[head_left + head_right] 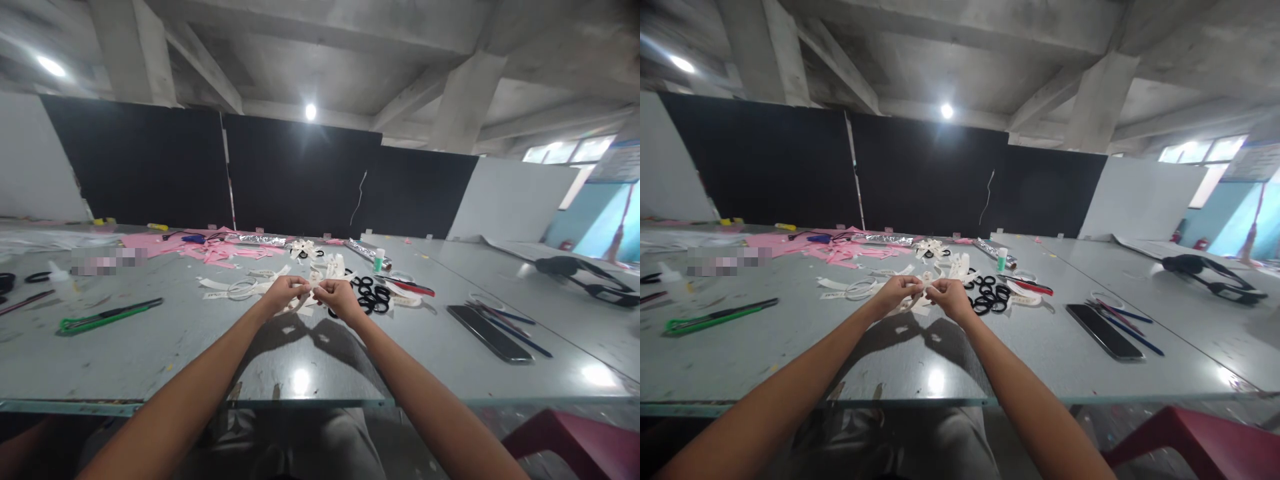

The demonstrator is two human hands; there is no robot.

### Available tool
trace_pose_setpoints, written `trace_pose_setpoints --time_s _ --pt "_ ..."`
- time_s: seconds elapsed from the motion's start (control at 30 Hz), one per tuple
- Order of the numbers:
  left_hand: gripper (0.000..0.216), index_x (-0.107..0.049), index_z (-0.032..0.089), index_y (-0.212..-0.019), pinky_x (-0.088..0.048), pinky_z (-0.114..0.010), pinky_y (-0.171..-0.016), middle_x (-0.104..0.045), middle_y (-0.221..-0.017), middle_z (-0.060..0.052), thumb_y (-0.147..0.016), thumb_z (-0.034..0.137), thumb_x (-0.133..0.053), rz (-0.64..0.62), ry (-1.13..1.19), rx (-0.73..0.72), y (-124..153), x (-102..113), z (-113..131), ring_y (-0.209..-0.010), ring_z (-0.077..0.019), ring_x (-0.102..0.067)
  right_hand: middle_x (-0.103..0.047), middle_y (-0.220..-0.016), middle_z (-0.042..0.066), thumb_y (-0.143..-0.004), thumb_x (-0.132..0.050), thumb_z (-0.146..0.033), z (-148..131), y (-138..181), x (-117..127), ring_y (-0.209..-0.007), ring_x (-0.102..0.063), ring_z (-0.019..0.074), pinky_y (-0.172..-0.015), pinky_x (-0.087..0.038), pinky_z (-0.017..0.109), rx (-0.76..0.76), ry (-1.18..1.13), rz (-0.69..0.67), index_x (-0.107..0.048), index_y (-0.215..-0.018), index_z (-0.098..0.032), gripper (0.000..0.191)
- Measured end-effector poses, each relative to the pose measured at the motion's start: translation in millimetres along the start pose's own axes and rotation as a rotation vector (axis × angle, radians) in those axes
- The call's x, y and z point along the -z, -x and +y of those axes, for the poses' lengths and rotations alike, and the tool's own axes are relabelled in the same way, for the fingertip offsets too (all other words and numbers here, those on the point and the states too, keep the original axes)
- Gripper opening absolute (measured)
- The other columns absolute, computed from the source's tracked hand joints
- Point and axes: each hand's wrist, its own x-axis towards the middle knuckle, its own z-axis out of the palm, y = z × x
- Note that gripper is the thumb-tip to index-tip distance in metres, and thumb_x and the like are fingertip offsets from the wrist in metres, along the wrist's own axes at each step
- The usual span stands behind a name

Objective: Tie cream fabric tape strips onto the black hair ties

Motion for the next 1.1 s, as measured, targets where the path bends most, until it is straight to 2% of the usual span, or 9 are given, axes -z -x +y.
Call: trace_pose_setpoints --time_s 0.07,0.13,0.23,0.3,0.4,0.6,0.87,1.1 --pt "0.037 -0.063 0.014 -0.078 -0.033 -0.022 -0.05 -0.056 -0.058 0.002 -0.067 0.049 -0.064 0.002 -0.023 0.021 -1 -1 0 -0.051 -0.011 -0.047 -0.066 -0.062 0.004 -0.072 -0.06 -0.034 2 -1 0 -0.051 -0.057 0.0116 -0.051 -0.043 0.021 0.005 0.019 0.008 -0.063 -0.066 -0.014 0.021" --pt "0.036 -0.063 0.015 -0.08 -0.035 -0.023 -0.053 -0.057 -0.061 0.001 -0.069 0.049 -0.063 0.025 -0.085 -0.018 -1 -2 0 -0.055 -0.0129 -0.05 -0.065 -0.061 0.004 -0.071 -0.059 -0.033 3 -2 0 -0.05 -0.057 0.0118 -0.049 -0.042 0.021 0.002 0.049 0.033 -0.063 -0.067 -0.014 0.021" --pt "0.029 -0.063 0.017 -0.083 -0.039 -0.027 -0.069 -0.063 -0.078 -0.003 -0.072 0.043 -0.063 0.189 -0.28 -0.256 1 -4 4 -0.074 -0.0171 -0.056 -0.063 -0.057 0.003 -0.071 -0.058 -0.034 2 -2 -2 -0.049 -0.055 0.0117 -0.048 -0.039 0.021 -0.006 0.098 0.087 -0.062 -0.065 -0.014 0.022" --pt "0.021 -0.062 0.018 -0.081 -0.037 -0.03 -0.081 -0.064 -0.088 -0.004 -0.074 0.038 -0.063 0.294 -0.444 -0.425 5 -5 10 -0.086 -0.0193 -0.055 -0.061 -0.054 0.002 -0.071 -0.057 -0.035 1 -2 -2 -0.048 -0.053 0.0116 -0.048 -0.038 0.021 -0.008 0.119 0.117 -0.06 -0.063 -0.014 0.023" --pt "0.013 -0.064 0.019 -0.078 -0.029 -0.035 -0.09 -0.066 -0.09 -0.005 -0.077 0.032 -0.061 0.313 -0.643 -0.545 12 -7 18 -0.09 -0.02 -0.055 -0.06 -0.053 0.002 -0.071 -0.056 -0.035 0 -2 -3 -0.047 -0.051 0.0116 -0.048 -0.036 0.022 0.0 0.144 0.146 -0.058 -0.061 -0.015 0.022" --pt "0.016 -0.067 0.022 -0.08 -0.017 -0.041 -0.096 -0.069 -0.091 -0.005 -0.083 0.032 -0.055 0.326 -0.789 -0.584 18 -13 23 -0.087 -0.0199 -0.056 -0.058 -0.052 0.001 -0.072 -0.054 -0.033 -1 -2 -3 -0.05 -0.048 0.0121 -0.049 -0.033 0.022 0.064 0.266 0.188 -0.058 -0.059 -0.016 0.022" --pt "0.015 -0.068 0.023 -0.08 -0.016 -0.042 -0.096 -0.069 -0.089 -0.005 -0.082 0.029 -0.054 0.343 -0.816 -0.579 18 -15 25 -0.087 -0.0208 -0.056 -0.055 -0.052 0.0 -0.072 -0.054 -0.034 -1 -1 -5 -0.051 -0.045 0.0119 -0.049 -0.03 0.022 0.087 0.28 0.207 -0.058 -0.06 -0.017 0.022" --pt "0.015 -0.064 0.021 -0.079 -0.016 -0.042 -0.096 -0.068 -0.086 -0.005 -0.083 0.025 -0.05 0.382 -0.943 -0.639 20 -20 30 -0.086 -0.0214 -0.055 -0.048 -0.049 -0.002 -0.072 -0.055 -0.035 -4 1 -8 -0.047 -0.037 0.0101 -0.046 -0.026 0.022 0.089 0.229 0.232 -0.056 -0.058 -0.017 0.022"
